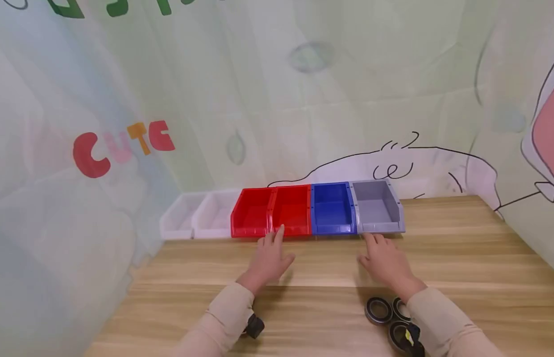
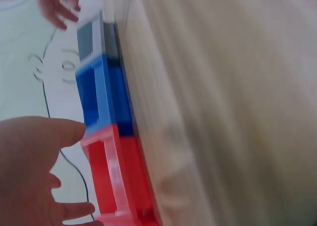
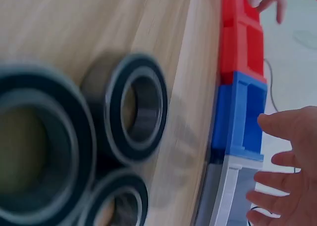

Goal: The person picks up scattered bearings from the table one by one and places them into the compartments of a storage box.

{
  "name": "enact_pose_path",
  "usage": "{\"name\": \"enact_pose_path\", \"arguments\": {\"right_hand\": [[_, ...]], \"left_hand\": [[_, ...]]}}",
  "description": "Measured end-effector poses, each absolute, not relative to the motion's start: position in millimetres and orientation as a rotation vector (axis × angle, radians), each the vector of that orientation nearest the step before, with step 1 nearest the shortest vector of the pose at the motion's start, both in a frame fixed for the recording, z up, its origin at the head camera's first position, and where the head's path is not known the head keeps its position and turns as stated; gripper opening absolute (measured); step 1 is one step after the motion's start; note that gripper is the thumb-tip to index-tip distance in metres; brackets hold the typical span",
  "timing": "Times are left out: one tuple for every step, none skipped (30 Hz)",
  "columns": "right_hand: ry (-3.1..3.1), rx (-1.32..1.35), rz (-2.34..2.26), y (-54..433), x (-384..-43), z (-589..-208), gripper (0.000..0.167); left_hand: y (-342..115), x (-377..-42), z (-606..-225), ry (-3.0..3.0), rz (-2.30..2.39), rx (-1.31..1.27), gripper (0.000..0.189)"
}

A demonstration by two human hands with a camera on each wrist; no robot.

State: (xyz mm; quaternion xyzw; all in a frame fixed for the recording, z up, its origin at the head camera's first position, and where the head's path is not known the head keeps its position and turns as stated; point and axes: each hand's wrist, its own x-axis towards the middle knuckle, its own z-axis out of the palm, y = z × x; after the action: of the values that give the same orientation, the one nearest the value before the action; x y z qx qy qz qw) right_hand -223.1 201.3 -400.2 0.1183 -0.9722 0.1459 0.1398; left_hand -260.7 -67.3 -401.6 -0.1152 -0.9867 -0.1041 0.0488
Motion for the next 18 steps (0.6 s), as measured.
{"name": "enact_pose_path", "arguments": {"right_hand": [[-2.814,0.352,0.427,202.9,-226.0,-398.6,0.055],[-2.821,0.354,0.438,204.2,-229.5,-397.5,0.053],[-2.825,0.352,0.451,205.4,-233.3,-396.2,0.052],[-2.828,0.350,0.465,205.5,-237.4,-395.3,0.050],[-2.833,0.347,0.484,205.3,-241.5,-394.6,0.049],[-2.839,0.341,0.507,205.1,-245.7,-394.1,0.049],[-2.842,0.333,0.523,204.9,-250.2,-394.0,0.049],[-2.844,0.326,0.534,204.9,-254.6,-394.2,0.049],[-2.847,0.324,0.539,205.0,-258.5,-394.7,0.049],[-2.853,0.324,0.540,205.0,-262.3,-395.7,0.049],[-2.857,0.325,0.540,205.0,-265.7,-397.1,0.050],[-2.861,0.324,0.530,204.9,-269.2,-398.7,0.050],[-2.858,0.324,0.521,204.8,-272.7,-400.4,0.051],[-2.855,0.325,0.510,204.8,-276.1,-402.3,0.053],[-2.850,0.324,0.509,204.3,-279.4,-403.9,0.054],[-2.845,0.323,0.510,203.7,-282.8,-405.7,0.055],[-2.839,0.321,0.512,203.0,-286.6,-407.7,0.056],[-2.830,0.315,0.524,202.2,-291.0,-409.7,0.058]], "left_hand": [[-69.3,-266.3,-399.7,-3.012,-0.336,-0.323,0.080],[-71.4,-272.0,-397.5,-3.017,-0.349,-0.297,0.081],[-73.5,-277.8,-395.7,-3.026,-0.348,-0.267,0.081],[-76.5,-283.4,-394.3,-3.033,-0.341,-0.237,0.082],[-79.3,-288.9,-393.4,-3.034,-0.336,-0.213,0.082],[-81.8,-294.2,-392.9,-3.039,-0.348,-0.190,0.083],[-84.1,-299.3,-393.2,-3.040,-0.356,-0.176,0.084],[-86.1,-304.2,-394.1,-3.044,-0.375,-0.168,0.085],[-88.0,-308.9,-395.7,-3.051,-0.398,-0.161,0.086],[-89.7,-313.1,-397.7,-3.054,-0.432,-0.160,0.087],[-91.0,-316.8,-399.5,-3.058,-0.462,-0.159,0.088],[-92.2,-320.5,-401.3,-3.059,-0.496,-0.153,0.089],[-93.0,-324.0,-402.9,-3.050,-0.536,-0.147,0.090],[-93.7,-327.2,-404.1,-3.043,-0.575,-0.138,0.091],[-94.1,-330.3,-405.1,-3.029,-0.605,-0.130,0.091],[-94.3,-333.3,-405.9,-3.016,-0.623,-0.120,0.090],[-94.3,-336.4,-406.5,-3.004,-0.624,-0.104,0.089],[-94.3,-339.7,-406.9,-2.985,-0.625,-0.089,0.088]]}}
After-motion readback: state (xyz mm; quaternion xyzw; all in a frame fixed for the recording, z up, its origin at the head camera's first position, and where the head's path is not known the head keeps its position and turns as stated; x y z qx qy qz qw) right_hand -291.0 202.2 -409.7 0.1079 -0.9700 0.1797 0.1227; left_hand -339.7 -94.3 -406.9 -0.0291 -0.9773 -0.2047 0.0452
